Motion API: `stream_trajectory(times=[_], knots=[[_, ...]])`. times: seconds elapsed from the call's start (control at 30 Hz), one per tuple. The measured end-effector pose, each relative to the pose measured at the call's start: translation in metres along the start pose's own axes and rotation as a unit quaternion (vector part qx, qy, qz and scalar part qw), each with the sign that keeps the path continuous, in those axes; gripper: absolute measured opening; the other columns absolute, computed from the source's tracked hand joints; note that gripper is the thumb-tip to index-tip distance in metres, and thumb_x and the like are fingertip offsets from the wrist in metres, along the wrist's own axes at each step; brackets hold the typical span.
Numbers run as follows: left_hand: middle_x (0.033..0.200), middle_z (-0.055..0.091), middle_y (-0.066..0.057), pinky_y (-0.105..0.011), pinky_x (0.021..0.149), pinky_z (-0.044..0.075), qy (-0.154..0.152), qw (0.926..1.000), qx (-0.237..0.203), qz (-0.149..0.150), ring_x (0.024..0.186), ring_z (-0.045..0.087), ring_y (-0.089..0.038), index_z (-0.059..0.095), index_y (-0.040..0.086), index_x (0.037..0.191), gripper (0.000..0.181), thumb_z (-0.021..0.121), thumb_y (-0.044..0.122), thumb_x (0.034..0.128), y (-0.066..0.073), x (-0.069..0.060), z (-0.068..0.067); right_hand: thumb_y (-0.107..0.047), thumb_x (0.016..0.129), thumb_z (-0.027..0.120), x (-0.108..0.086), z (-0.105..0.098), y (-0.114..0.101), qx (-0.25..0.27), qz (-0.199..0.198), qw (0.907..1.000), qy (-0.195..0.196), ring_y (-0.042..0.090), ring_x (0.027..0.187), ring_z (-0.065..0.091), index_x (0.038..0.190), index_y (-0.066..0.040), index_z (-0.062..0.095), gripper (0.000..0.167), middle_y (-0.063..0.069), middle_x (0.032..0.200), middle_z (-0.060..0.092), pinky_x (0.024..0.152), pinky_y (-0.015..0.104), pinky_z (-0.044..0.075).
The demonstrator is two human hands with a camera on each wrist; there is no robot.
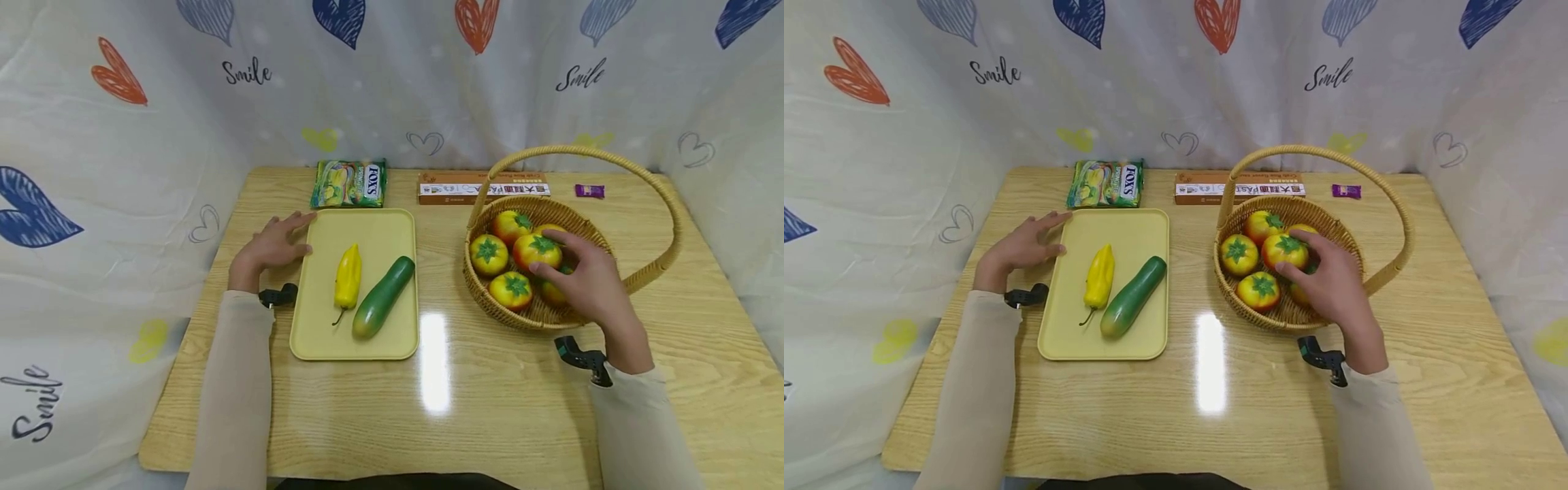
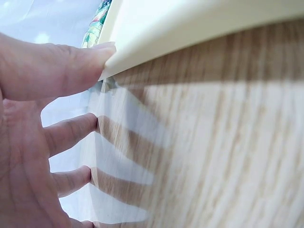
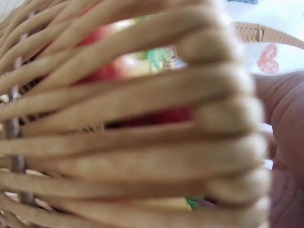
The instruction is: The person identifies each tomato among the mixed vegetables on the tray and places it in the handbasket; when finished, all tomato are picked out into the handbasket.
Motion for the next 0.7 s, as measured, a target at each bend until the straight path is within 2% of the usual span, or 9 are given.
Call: stream_trajectory(times=[0.07, 0.13, 0.4, 0.57, 0.7], knots=[[0.184, 0.005, -0.024, -0.093, 0.116, -0.007, 0.0, 1.0, 0.0, -0.003, 0.164, -0.01, -0.062, 0.021, 0.023, 0.177, 0.078, 0.063, 0.028, 0.1119, 0.0, -0.001, -0.001, -0.024, 0.099, 0.084, 0.001, 0.003, -0.003, -0.01, -0.018, 0.9998, -0.008, 0.054, 0.133, 0.06, 0.153, -0.005, 0.061, 0.062, 0.033, 0.148, 0.063, 0.108, 0.068, 0.047], [0.184, 0.005, -0.023, -0.093, 0.117, -0.007, 0.0, 1.0, 0.0, -0.005, 0.164, -0.01, -0.062, 0.021, 0.024, 0.177, 0.078, 0.063, 0.028, 0.112, -0.001, -0.001, -0.002, -0.023, 0.098, 0.085, 0.001, 0.004, -0.006, -0.021, -0.029, 0.9993, -0.012, 0.057, 0.132, 0.06, 0.152, -0.004, 0.062, 0.062, 0.034, 0.146, 0.064, 0.108, 0.071, 0.047], [0.184, 0.003, -0.022, -0.093, 0.116, -0.009, 0.002, 1.0, -0.007, -0.006, 0.164, -0.012, -0.061, 0.02, 0.024, 0.178, 0.078, 0.063, 0.028, 0.112, -0.005, -0.002, -0.001, -0.017, 0.099, 0.082, 0.001, 0.008, -0.008, -0.038, -0.035, 0.9987, 0.002, 0.057, 0.124, 0.067, 0.146, -0.002, 0.067, 0.052, 0.032, 0.14, 0.069, 0.103, 0.071, 0.05], [0.184, 0.002, -0.021, -0.092, 0.116, -0.009, -0.001, 0.9999, -0.01, -0.006, 0.165, -0.013, -0.06, 0.02, 0.026, 0.178, 0.078, 0.062, 0.03, 0.1125, -0.007, -0.002, 0.003, -0.009, 0.092, 0.087, 0.002, 0.013, -0.008, -0.068, -0.044, 0.9967, 0.003, 0.058, 0.132, 0.06, 0.144, 0.001, 0.067, 0.057, 0.034, 0.144, 0.066, 0.109, 0.073, 0.045], [0.184, 0.002, -0.02, -0.092, 0.116, -0.01, -0.001, 0.9999, -0.011, -0.003, 0.165, -0.013, -0.06, 0.019, 0.025, 0.178, 0.078, 0.062, 0.03, 0.1124, -0.004, -0.003, 0.003, -0.013, 0.092, 0.087, 0.002, 0.011, -0.012, -0.067, -0.046, 0.9967, 0.003, 0.058, 0.133, 0.059, 0.146, 0.001, 0.065, 0.06, 0.033, 0.148, 0.064, 0.109, 0.073, 0.046]])
Point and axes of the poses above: each hand's wrist, its own x-axis towards the middle knuckle, its own z-axis out of the palm, y = z × x, the point moved 9 cm from there along x, towards the middle knuckle
